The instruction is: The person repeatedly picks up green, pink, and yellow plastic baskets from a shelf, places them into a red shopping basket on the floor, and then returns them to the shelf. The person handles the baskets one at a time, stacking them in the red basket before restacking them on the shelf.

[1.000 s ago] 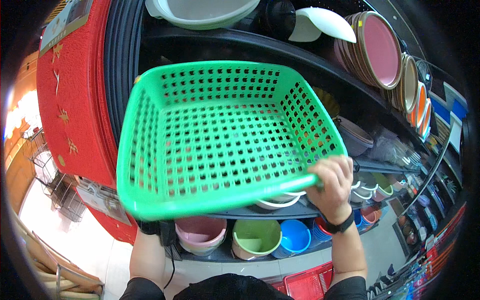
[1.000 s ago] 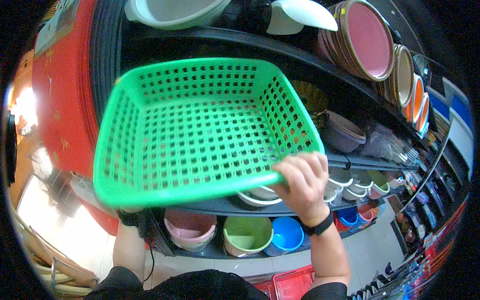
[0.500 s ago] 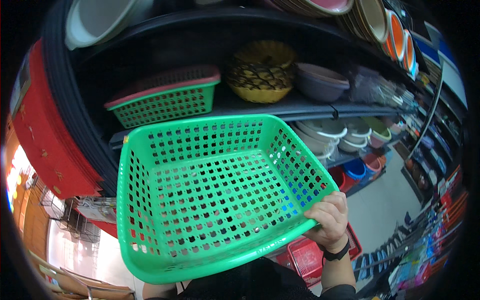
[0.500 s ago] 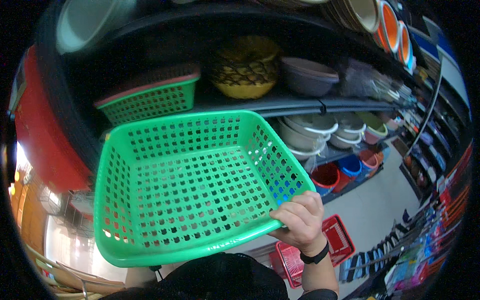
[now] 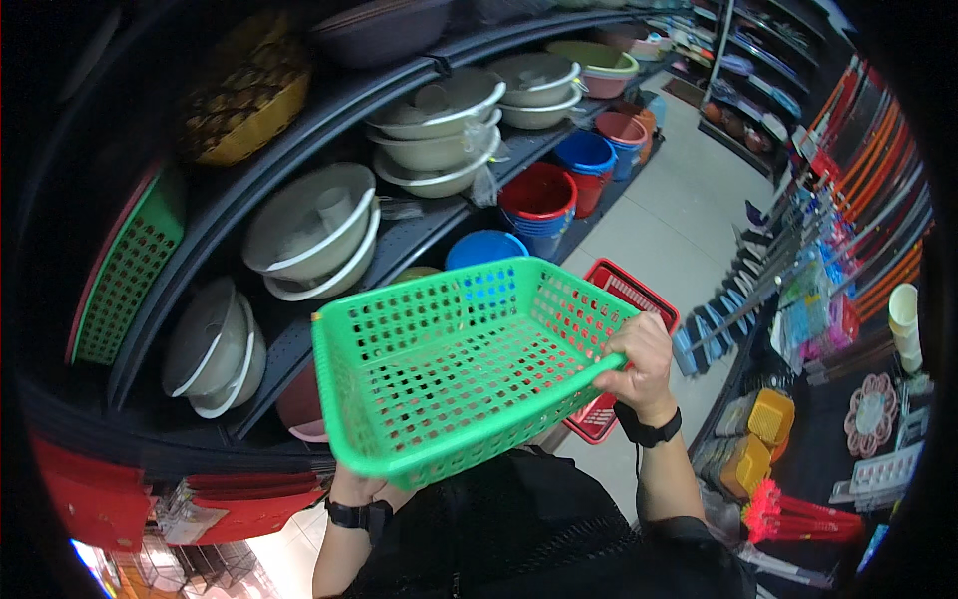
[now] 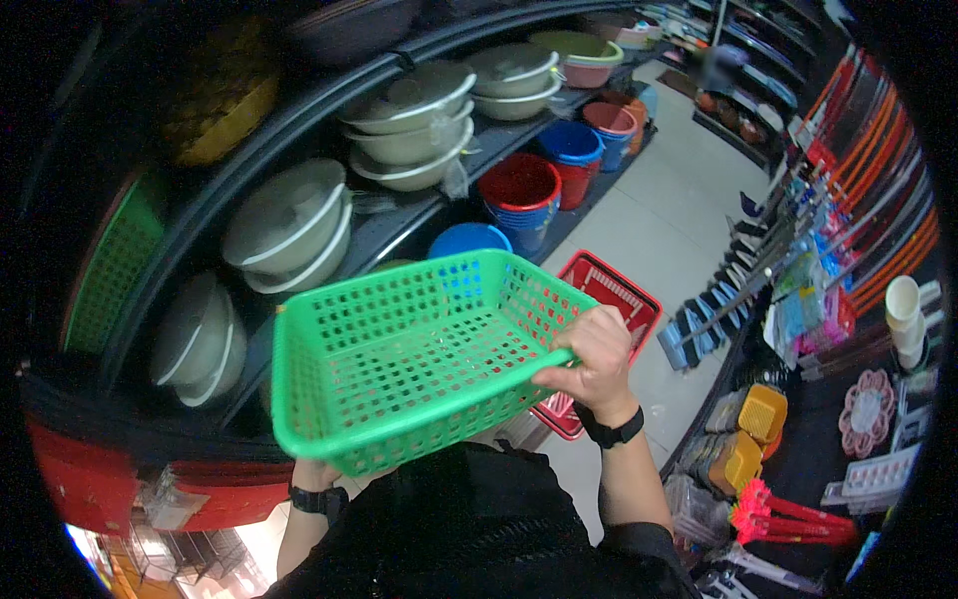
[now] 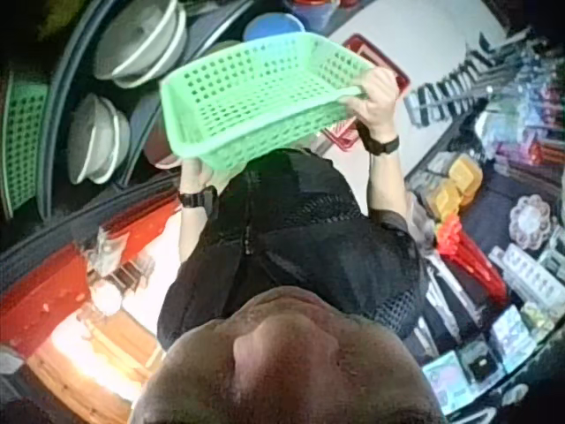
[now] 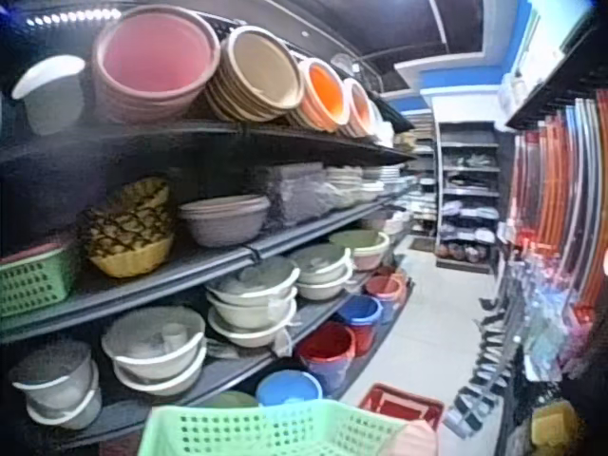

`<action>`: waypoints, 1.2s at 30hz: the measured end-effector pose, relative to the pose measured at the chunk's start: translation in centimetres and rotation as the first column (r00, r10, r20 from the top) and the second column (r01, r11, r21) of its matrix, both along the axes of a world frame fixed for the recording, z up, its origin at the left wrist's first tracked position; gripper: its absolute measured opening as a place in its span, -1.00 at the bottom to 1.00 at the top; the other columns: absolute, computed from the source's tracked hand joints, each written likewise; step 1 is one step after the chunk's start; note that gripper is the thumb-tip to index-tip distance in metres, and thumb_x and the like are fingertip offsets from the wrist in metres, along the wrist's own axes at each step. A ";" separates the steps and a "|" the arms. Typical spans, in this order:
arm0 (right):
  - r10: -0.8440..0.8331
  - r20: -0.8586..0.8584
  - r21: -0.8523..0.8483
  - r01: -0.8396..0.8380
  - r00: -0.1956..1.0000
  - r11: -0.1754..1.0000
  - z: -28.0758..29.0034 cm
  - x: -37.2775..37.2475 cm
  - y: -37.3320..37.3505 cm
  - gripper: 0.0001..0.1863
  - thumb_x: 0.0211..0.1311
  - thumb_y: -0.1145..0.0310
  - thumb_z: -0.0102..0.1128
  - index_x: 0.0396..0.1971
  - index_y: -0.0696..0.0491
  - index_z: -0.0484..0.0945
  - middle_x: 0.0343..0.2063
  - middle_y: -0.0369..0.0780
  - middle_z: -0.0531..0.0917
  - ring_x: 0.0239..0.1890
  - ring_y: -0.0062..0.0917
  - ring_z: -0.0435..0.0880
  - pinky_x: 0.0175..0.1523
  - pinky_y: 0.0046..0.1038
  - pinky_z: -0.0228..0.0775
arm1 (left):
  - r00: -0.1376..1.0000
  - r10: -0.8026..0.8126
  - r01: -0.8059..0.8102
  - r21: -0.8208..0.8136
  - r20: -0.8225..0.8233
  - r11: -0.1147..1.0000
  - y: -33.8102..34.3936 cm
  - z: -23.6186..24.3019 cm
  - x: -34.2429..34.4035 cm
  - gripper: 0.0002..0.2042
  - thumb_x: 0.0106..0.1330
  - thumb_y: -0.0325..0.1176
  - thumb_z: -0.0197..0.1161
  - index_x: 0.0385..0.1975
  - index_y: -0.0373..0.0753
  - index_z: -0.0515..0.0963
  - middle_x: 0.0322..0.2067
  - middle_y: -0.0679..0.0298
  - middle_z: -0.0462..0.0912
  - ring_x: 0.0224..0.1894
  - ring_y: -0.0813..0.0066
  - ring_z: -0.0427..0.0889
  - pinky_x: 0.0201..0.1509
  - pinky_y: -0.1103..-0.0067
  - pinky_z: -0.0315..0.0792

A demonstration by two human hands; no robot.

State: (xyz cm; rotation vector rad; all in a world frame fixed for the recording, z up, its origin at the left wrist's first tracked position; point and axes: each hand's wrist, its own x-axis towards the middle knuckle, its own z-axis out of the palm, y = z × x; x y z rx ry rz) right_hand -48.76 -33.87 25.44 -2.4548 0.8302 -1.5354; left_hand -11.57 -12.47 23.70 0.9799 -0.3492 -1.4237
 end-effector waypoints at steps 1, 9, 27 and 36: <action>-0.061 0.004 0.005 0.061 0.998 0.998 -0.5 -0.8 0.0 -0.38 -0.10 -0.33 0.46 -0.61 0.00 0.57 -0.60 -0.32 0.57 -0.46 -0.37 0.56 -0.22 -0.30 0.30 | 0.999 -0.041 0.041 0.019 -0.002 0.999 -1.1 -0.4 -0.5 -0.40 0.57 0.00 0.09 0.45 -0.25 0.27 0.36 0.10 0.46 0.35 0.16 0.49 0.40 0.24 0.43; -0.205 -0.132 -0.043 0.201 0.970 0.979 -2.6 -5.0 -0.7 -0.41 -0.09 -0.27 0.47 -0.65 0.00 0.53 -0.65 -0.32 0.49 -0.49 -0.37 0.51 -0.24 -0.30 0.26 | 0.963 -0.268 0.270 0.181 -0.033 0.946 -7.8 -4.7 -3.8 -0.49 0.60 -0.02 0.05 0.38 -0.22 0.38 0.33 0.15 0.49 0.27 0.26 0.54 0.34 0.27 0.49; -0.150 -0.216 -0.060 0.140 0.965 0.988 -4.6 -6.6 -3.3 -0.48 -0.06 -0.17 0.52 -0.63 -0.02 0.51 -0.64 -0.33 0.50 -0.45 -0.39 0.48 -0.15 -0.29 0.29 | 0.941 -0.284 0.331 0.323 -0.183 0.887 -12.5 -8.9 -2.1 -0.28 0.49 0.26 0.03 0.36 -0.27 0.40 0.24 0.01 0.55 0.18 0.08 0.60 0.30 0.14 0.48; -0.475 -0.167 0.103 0.494 0.864 0.863 -8.4 -6.9 -3.2 -0.49 0.07 0.17 0.52 -0.02 0.11 0.63 0.05 -0.07 0.59 0.19 -0.17 0.52 0.30 -0.14 0.33 | 0.946 -0.312 0.324 0.199 -0.090 0.925 -14.3 -9.8 -4.1 -0.46 0.27 -0.53 0.08 0.31 -0.44 0.31 0.23 0.02 0.50 0.22 0.09 0.56 0.39 0.14 0.42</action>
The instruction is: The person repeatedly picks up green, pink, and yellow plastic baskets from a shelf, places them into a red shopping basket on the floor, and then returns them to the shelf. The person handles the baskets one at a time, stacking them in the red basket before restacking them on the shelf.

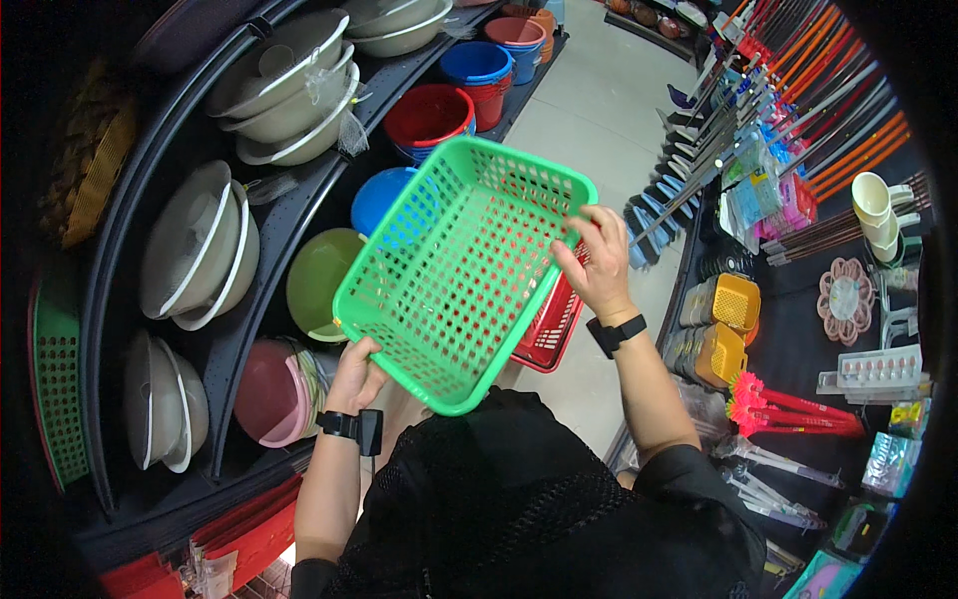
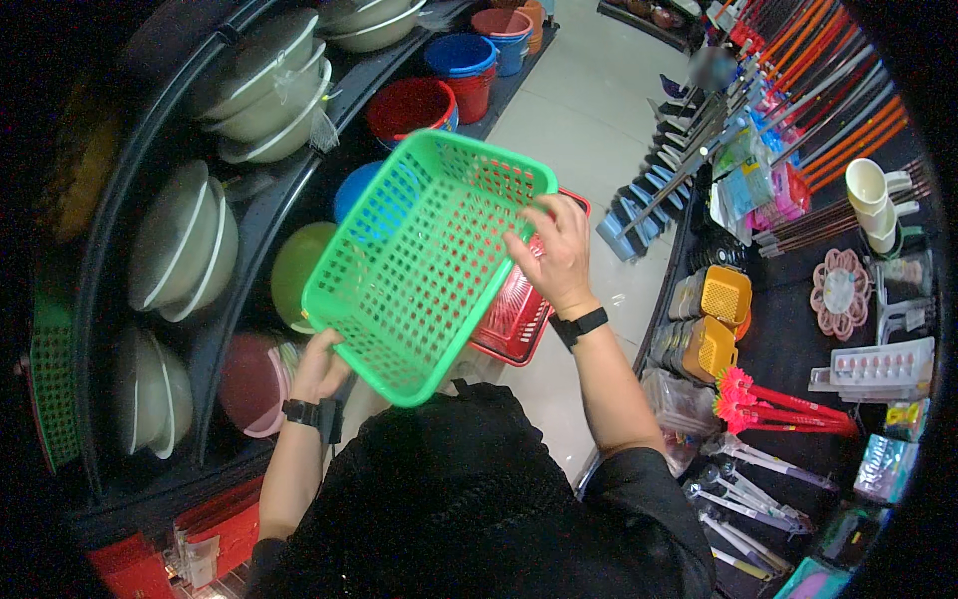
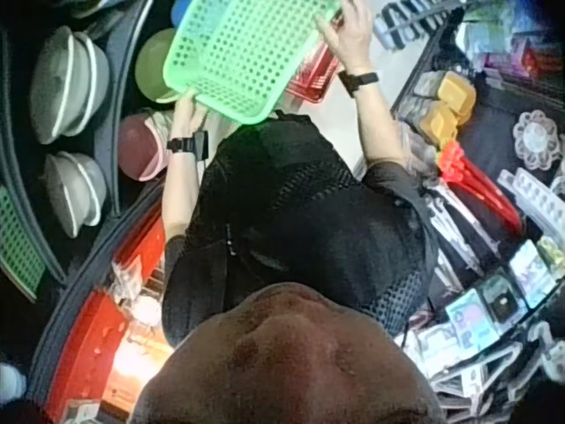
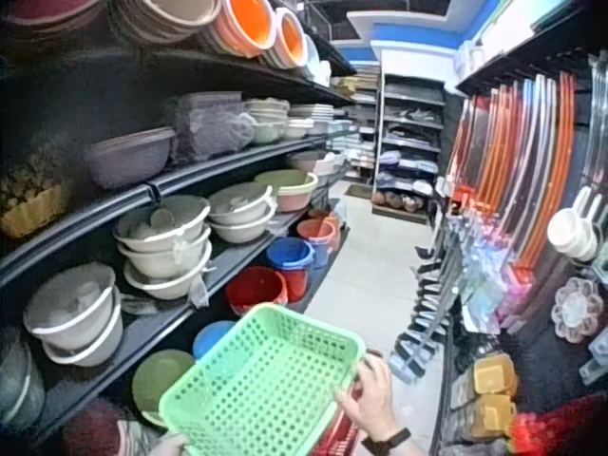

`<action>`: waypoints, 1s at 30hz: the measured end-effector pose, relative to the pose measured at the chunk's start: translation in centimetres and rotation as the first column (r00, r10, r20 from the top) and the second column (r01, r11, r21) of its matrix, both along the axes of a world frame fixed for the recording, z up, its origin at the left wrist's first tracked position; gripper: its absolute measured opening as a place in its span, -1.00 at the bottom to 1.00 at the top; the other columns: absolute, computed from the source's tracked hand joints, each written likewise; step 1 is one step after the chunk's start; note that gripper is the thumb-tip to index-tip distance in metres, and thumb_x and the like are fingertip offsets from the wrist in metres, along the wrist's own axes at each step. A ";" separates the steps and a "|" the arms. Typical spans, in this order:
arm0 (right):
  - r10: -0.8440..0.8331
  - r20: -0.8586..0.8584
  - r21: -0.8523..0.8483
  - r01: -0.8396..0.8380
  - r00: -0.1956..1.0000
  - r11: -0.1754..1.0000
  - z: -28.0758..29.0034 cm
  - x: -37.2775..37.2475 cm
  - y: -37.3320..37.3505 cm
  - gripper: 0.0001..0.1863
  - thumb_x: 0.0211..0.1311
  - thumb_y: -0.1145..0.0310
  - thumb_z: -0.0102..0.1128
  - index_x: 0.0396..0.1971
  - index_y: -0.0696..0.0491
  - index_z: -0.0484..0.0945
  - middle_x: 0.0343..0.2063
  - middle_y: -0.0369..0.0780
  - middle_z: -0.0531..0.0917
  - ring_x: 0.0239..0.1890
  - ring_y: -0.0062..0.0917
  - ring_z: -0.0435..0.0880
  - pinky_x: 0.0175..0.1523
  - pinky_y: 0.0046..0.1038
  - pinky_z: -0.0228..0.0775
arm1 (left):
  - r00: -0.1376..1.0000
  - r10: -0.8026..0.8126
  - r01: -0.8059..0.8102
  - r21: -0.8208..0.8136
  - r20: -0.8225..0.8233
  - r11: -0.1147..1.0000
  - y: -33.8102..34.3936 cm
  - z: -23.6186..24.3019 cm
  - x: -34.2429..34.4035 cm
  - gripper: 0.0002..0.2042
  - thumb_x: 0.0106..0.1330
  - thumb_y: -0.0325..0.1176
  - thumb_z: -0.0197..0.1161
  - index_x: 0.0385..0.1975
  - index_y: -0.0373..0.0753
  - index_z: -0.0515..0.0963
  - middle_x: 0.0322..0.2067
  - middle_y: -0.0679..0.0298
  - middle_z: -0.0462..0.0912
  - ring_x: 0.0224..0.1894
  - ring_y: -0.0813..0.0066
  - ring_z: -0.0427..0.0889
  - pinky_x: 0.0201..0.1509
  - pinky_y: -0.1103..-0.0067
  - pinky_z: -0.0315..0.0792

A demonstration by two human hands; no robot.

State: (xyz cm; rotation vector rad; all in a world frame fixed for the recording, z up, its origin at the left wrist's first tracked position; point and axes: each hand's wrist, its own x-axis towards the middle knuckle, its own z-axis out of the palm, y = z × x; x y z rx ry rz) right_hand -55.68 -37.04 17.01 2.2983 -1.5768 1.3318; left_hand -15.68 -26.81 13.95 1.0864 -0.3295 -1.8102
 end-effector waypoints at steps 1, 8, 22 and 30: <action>-0.070 0.161 0.107 0.053 0.984 0.993 -0.9 0.3 0.5 -0.39 0.10 0.15 0.51 0.09 0.16 0.54 0.09 -0.04 0.57 0.23 -0.16 0.51 0.34 -0.15 0.30 | 1.000 0.009 -0.009 0.003 0.017 1.000 -0.2 -0.2 -0.5 -0.47 0.28 -0.54 0.07 0.31 -0.45 0.30 0.23 0.02 0.50 0.23 0.10 0.55 0.39 0.14 0.43; -0.236 0.699 0.636 -0.436 0.675 0.636 -5.3 4.8 6.7 -0.32 0.42 0.18 0.30 0.37 0.22 0.27 0.17 -0.09 0.60 0.19 -0.42 0.58 0.28 -0.35 0.43 | 0.994 0.083 -0.080 -0.044 0.069 0.996 -1.9 -1.8 -6.0 -0.51 0.39 -0.58 0.06 0.34 -0.35 0.28 0.24 0.06 0.50 0.25 0.16 0.55 0.37 0.13 0.46; -0.532 0.358 0.810 0.028 0.767 0.586 -19.8 -3.4 3.6 -0.62 0.19 0.38 0.22 0.00 0.18 0.64 -0.17 -0.05 0.78 -0.11 -0.30 0.78 0.06 -0.26 0.56 | 0.963 -0.149 0.122 0.132 0.224 0.984 1.4 -4.1 -0.5 -0.44 0.54 -0.24 0.19 0.42 -0.29 0.18 0.24 -0.05 0.49 0.24 0.13 0.56 0.22 0.22 0.59; -0.569 0.359 0.824 0.035 0.740 0.566 -26.2 -5.3 3.9 -0.57 0.17 0.34 0.38 0.01 0.23 0.61 -0.22 -0.04 0.79 -0.13 -0.28 0.79 0.05 -0.26 0.59 | 0.961 0.130 -0.195 0.266 0.243 0.944 10.8 -8.2 4.7 -0.63 0.55 -0.21 0.17 0.24 -0.22 0.40 0.08 0.09 0.62 0.03 0.24 0.68 0.07 0.28 0.62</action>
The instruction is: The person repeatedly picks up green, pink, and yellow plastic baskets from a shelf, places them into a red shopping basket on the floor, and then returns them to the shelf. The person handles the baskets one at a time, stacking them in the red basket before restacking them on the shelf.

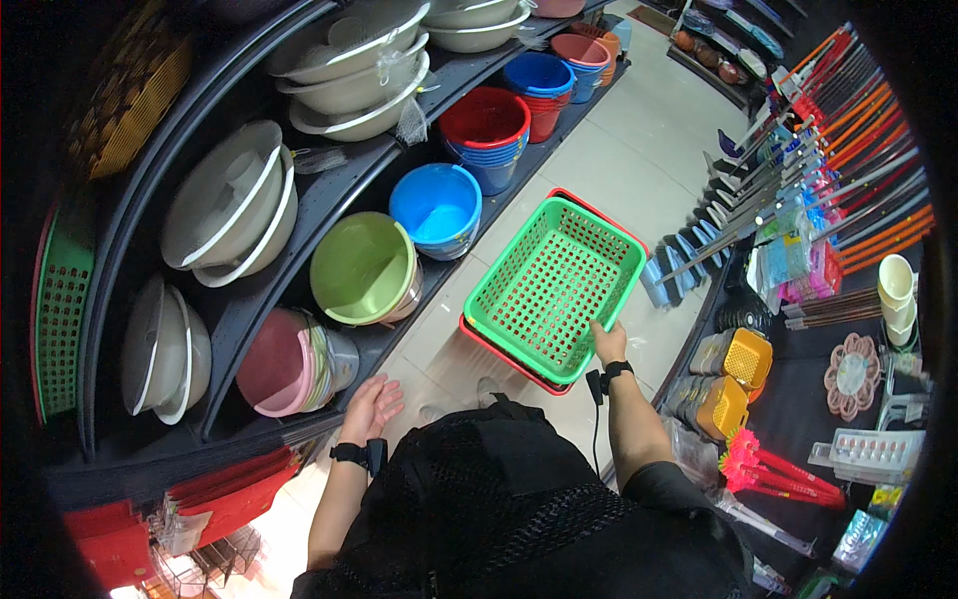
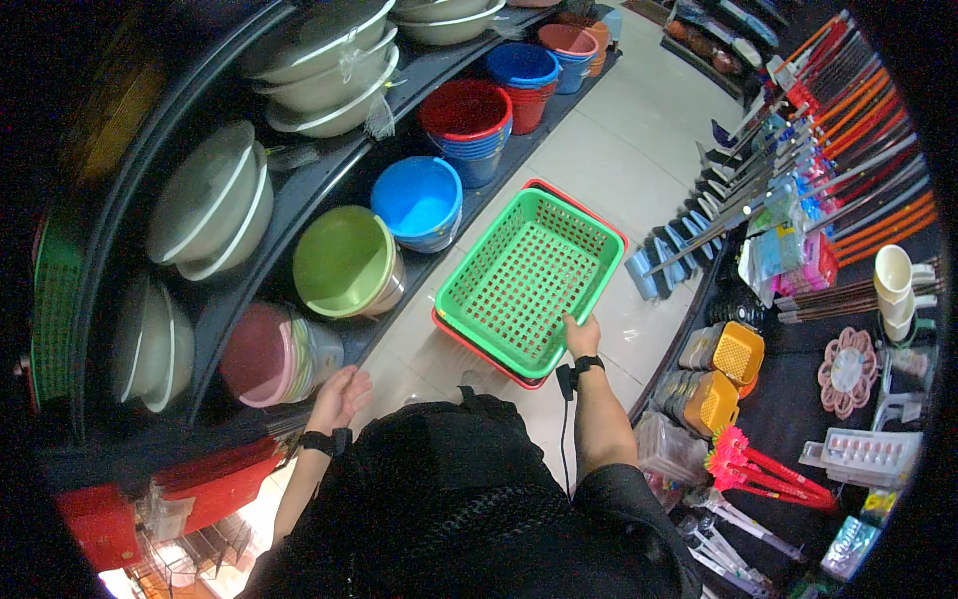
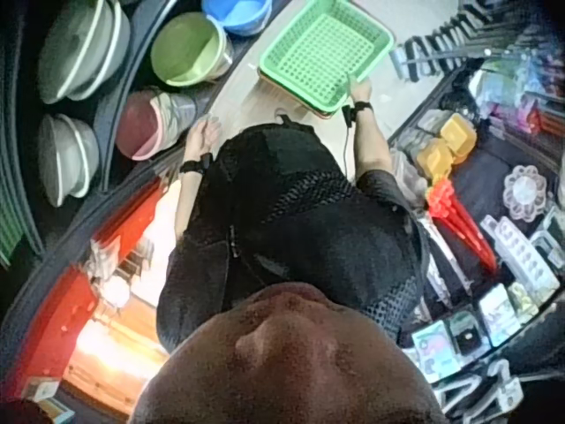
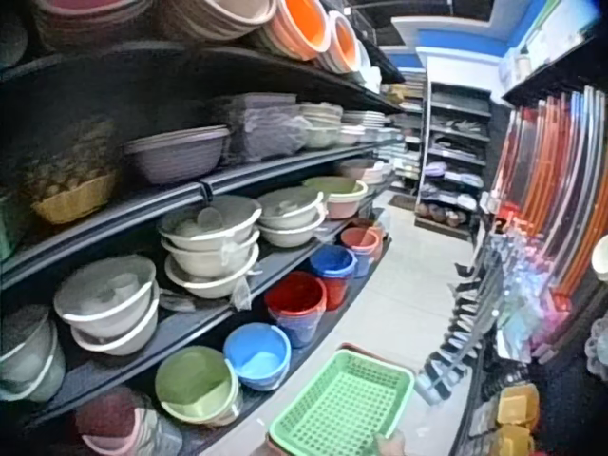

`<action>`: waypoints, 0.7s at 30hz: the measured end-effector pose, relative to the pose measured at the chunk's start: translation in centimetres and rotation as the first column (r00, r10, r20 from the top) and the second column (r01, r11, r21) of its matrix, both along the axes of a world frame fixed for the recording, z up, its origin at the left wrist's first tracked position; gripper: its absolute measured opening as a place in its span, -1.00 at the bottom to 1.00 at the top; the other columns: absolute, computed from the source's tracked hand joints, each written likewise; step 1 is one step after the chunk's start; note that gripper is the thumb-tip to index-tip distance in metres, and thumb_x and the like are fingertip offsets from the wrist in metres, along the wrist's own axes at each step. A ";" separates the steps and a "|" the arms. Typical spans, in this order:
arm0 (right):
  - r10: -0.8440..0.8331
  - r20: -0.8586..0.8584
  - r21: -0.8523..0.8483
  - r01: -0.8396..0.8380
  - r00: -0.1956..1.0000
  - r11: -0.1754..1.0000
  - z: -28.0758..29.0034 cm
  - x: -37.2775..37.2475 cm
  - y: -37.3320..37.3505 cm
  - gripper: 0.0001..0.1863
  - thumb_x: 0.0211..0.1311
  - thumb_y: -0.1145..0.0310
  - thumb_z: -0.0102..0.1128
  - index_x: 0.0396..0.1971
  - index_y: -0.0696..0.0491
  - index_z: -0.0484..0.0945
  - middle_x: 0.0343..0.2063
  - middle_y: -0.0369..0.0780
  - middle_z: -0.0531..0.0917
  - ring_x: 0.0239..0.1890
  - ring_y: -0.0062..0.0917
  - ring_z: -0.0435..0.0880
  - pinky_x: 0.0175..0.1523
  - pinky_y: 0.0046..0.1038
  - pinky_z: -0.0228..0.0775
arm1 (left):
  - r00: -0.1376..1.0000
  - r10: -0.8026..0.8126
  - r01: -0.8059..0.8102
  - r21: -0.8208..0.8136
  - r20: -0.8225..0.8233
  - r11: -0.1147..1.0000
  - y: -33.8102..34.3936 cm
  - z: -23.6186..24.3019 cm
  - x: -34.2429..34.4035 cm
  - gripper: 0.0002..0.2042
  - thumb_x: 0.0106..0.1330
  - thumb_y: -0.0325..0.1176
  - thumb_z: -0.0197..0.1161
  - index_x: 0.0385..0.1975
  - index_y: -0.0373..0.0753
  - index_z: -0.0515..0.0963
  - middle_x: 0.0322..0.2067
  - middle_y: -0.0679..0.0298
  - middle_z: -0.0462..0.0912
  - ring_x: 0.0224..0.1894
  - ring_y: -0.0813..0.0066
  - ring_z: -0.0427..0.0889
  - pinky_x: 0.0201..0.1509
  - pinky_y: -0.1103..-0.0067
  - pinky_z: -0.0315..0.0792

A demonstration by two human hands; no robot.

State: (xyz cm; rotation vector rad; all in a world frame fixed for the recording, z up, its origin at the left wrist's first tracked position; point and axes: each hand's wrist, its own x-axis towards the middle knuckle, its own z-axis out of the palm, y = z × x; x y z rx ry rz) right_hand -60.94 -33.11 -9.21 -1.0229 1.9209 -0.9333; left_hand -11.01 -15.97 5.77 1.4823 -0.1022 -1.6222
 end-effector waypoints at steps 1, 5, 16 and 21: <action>-0.019 -0.016 0.031 0.020 1.000 0.999 1.1 0.8 0.1 -0.53 0.17 0.34 0.38 0.06 0.24 0.58 -0.19 -0.02 0.78 -0.11 -0.24 0.78 0.07 -0.23 0.58 | 0.999 0.032 -0.032 0.029 -0.005 0.999 1.5 -0.7 0.4 -0.62 0.54 -0.19 0.18 0.24 -0.21 0.41 0.08 0.10 0.63 0.01 0.25 0.68 0.07 0.27 0.60; -0.025 -0.267 -0.091 0.000 0.963 0.996 2.9 1.7 0.2 -0.39 0.15 0.37 0.39 0.20 0.24 0.42 -0.01 0.12 0.67 0.07 0.02 0.65 0.18 -0.07 0.47 | 0.992 0.125 -0.124 0.114 -0.006 0.986 5.3 -2.1 0.6 -0.65 0.53 -0.18 0.19 0.19 -0.19 0.45 0.03 0.14 0.65 -0.03 0.27 0.69 0.06 0.26 0.60; 0.365 -0.406 0.114 -0.350 0.838 0.930 -0.4 1.3 2.7 -0.27 0.24 0.20 0.27 0.30 0.36 0.38 0.29 0.23 0.44 0.36 0.11 0.37 0.52 -0.07 0.11 | 0.984 0.176 -0.175 0.031 -0.013 0.984 5.1 -2.1 -1.3 -0.68 0.52 -0.24 0.19 0.18 -0.19 0.44 0.01 0.14 0.64 -0.03 0.30 0.66 0.05 0.30 0.62; 0.402 -0.446 0.206 -0.346 0.800 0.915 -0.8 0.4 0.8 -0.37 0.29 0.30 0.25 0.24 0.43 0.43 0.25 0.30 0.46 0.34 0.12 0.43 0.48 -0.12 0.21 | 0.989 0.151 -0.151 0.044 0.009 0.988 6.4 -3.2 -2.0 -0.64 0.53 -0.13 0.21 0.17 -0.19 0.45 0.07 0.20 0.58 0.06 0.35 0.59 0.12 0.33 0.58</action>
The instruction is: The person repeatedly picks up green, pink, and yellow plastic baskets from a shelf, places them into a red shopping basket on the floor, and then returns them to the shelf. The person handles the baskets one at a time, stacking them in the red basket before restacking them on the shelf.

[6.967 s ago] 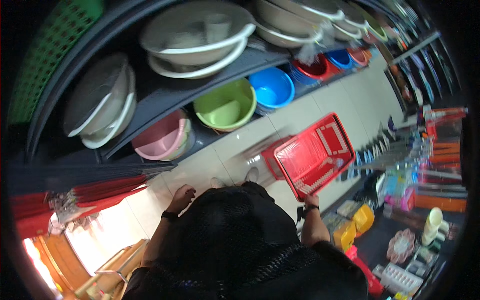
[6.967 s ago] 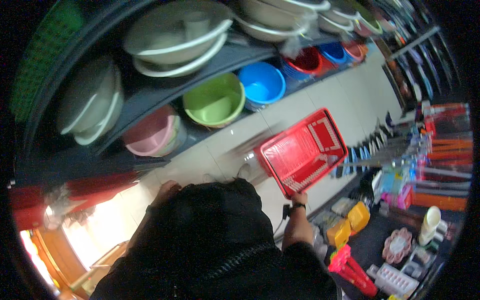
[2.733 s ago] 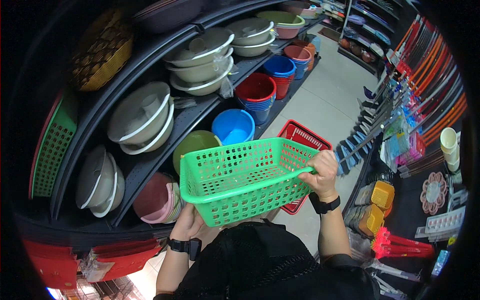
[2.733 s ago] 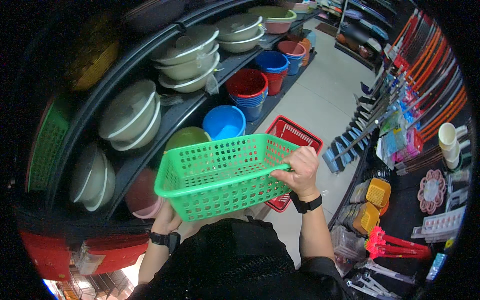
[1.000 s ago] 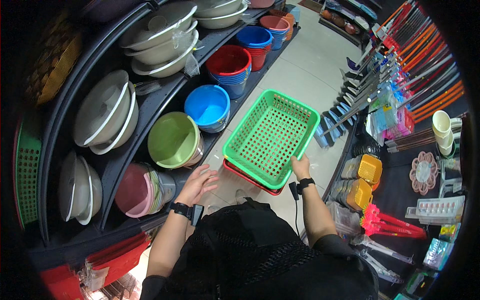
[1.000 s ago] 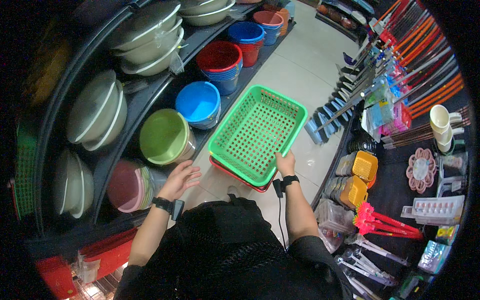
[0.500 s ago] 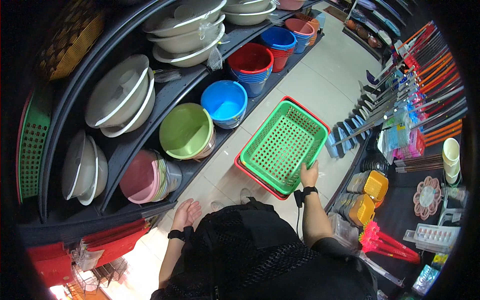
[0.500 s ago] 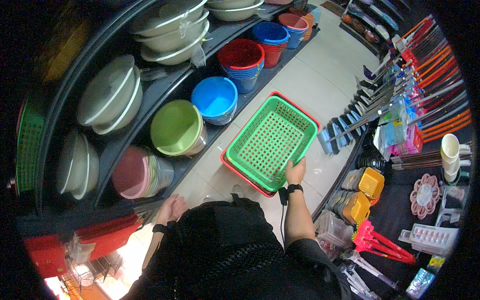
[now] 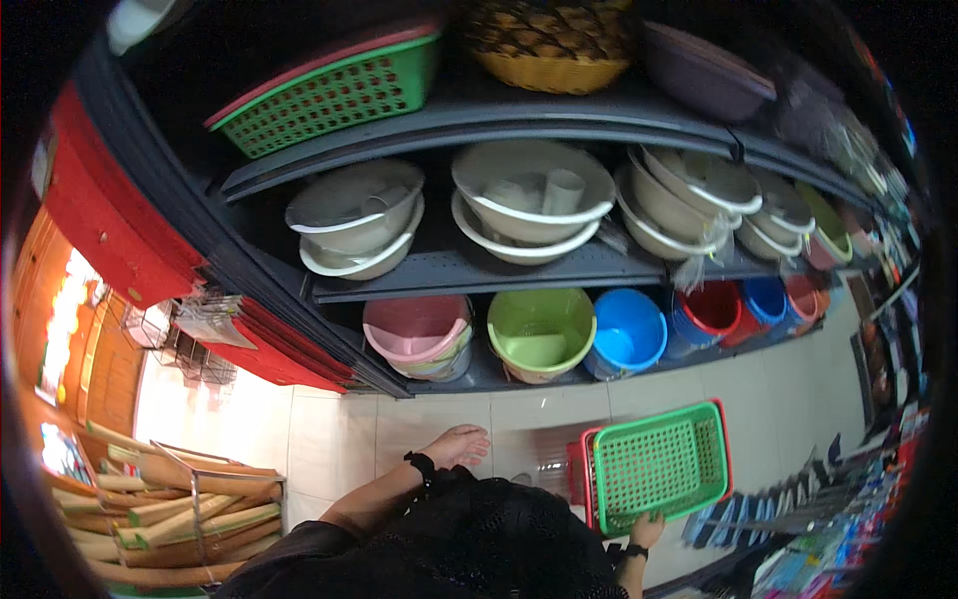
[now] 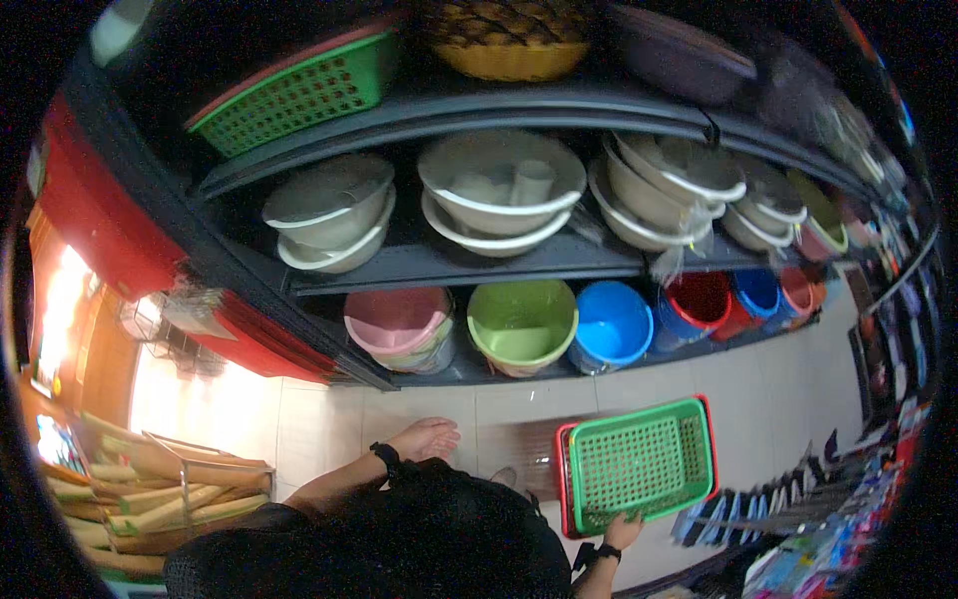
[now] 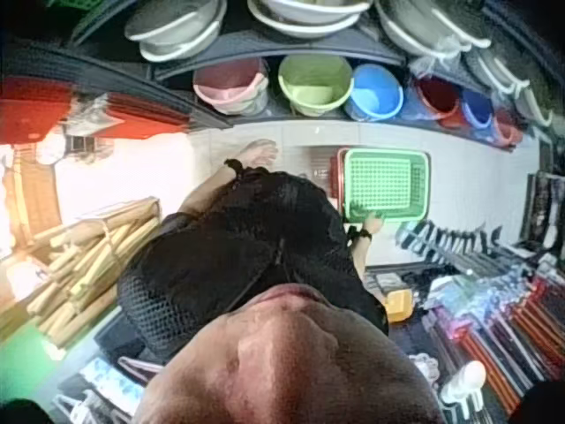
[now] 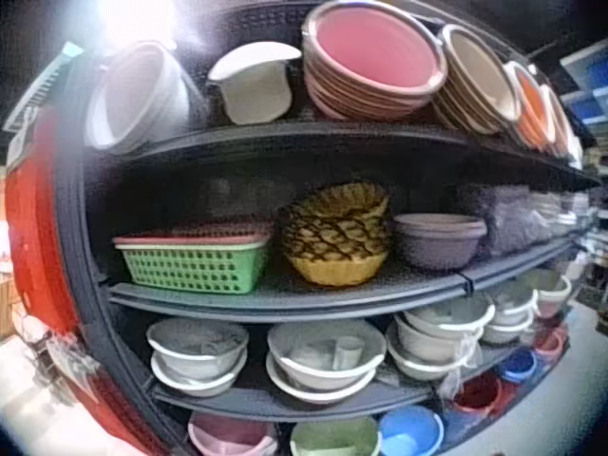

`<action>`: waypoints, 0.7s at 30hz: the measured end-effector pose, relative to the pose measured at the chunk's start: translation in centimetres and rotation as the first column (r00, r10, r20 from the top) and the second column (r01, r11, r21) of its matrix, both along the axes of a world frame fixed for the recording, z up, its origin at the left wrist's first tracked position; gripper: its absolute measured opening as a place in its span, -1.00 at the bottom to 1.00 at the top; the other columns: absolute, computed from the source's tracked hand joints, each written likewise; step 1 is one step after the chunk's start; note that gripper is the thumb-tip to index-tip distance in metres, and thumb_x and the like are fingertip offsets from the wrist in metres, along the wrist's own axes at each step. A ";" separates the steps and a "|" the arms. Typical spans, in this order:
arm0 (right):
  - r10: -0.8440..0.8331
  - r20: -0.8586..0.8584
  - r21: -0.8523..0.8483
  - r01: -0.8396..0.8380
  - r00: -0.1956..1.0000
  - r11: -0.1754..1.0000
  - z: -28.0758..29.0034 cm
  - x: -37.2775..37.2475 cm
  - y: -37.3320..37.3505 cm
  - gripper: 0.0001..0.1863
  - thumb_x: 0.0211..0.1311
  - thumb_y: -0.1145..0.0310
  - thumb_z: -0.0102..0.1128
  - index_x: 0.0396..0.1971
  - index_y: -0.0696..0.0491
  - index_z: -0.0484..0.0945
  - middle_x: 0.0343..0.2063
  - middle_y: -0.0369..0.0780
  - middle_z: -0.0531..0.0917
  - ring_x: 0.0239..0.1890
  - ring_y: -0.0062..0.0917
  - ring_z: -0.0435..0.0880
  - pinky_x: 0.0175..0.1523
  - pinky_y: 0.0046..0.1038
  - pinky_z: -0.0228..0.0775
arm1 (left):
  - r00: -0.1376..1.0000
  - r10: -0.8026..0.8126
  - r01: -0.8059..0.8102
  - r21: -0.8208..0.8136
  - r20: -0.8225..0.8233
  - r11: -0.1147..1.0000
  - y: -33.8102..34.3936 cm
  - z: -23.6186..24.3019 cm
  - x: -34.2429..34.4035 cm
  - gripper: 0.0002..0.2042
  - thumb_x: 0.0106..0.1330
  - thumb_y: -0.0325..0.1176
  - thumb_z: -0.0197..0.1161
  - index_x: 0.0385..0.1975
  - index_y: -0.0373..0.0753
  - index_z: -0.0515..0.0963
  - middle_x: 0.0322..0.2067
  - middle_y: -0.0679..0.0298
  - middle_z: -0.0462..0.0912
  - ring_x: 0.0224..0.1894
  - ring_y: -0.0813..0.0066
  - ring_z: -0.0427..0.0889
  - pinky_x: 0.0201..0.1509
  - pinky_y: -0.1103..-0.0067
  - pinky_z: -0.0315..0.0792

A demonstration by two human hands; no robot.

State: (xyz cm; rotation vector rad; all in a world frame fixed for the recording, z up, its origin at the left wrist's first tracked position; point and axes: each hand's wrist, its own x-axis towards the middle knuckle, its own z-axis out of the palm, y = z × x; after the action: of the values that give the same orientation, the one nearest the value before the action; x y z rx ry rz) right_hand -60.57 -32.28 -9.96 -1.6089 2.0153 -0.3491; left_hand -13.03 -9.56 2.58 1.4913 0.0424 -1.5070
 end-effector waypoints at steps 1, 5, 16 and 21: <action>0.012 0.056 -0.015 -0.011 0.998 1.000 0.0 0.0 -0.4 -0.40 0.29 0.34 0.23 0.23 0.44 0.44 0.24 0.29 0.49 0.32 0.11 0.46 0.45 -0.13 0.24 | 1.000 0.011 -0.011 0.012 -0.006 1.000 0.1 0.1 -0.2 -0.62 0.53 -0.12 0.21 0.18 -0.19 0.45 0.09 0.19 0.56 0.09 0.33 0.58 0.15 0.33 0.57; 0.071 0.264 -0.039 -0.063 0.962 0.997 2.3 2.9 -2.4 -0.57 0.36 0.37 0.21 0.06 0.42 0.58 -0.13 0.12 0.72 -0.02 -0.11 0.73 0.08 -0.23 0.54 | 0.997 0.058 -0.057 0.004 -0.049 0.998 1.5 -1.7 0.2 -0.59 0.54 -0.10 0.19 0.22 -0.21 0.42 0.13 0.15 0.55 0.12 0.27 0.58 0.17 0.28 0.57; 0.849 0.305 -0.415 -0.742 0.432 0.527 27.6 28.8 -7.0 -0.70 0.48 0.26 0.21 -0.12 0.21 0.73 -0.42 -0.22 0.78 -0.43 -0.64 0.68 -0.31 -0.52 0.51 | 0.949 0.288 -0.234 -0.328 0.126 0.915 2.4 6.2 6.2 -0.69 0.48 -0.36 0.21 0.15 -0.27 0.48 -0.01 0.25 0.63 -0.01 0.41 0.65 0.01 0.43 0.60; 0.976 0.064 -0.705 -0.683 0.207 0.191 44.9 41.9 -4.9 -0.78 0.41 0.36 0.24 -0.15 0.19 0.71 -0.33 -0.09 0.78 -0.28 -0.40 0.78 -0.11 -0.42 0.57 | 0.646 0.410 0.037 -0.563 0.644 0.826 2.0 20.0 13.5 -0.70 0.53 -0.23 0.21 0.08 -0.30 0.55 -0.06 0.26 0.65 -0.07 0.54 0.65 -0.09 0.55 0.56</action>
State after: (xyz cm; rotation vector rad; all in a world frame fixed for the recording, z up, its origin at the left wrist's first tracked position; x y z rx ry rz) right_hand -18.68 -37.20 34.91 -2.3894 0.2510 -0.8138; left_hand 0.48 -7.54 22.54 1.4602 -0.6504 -0.5389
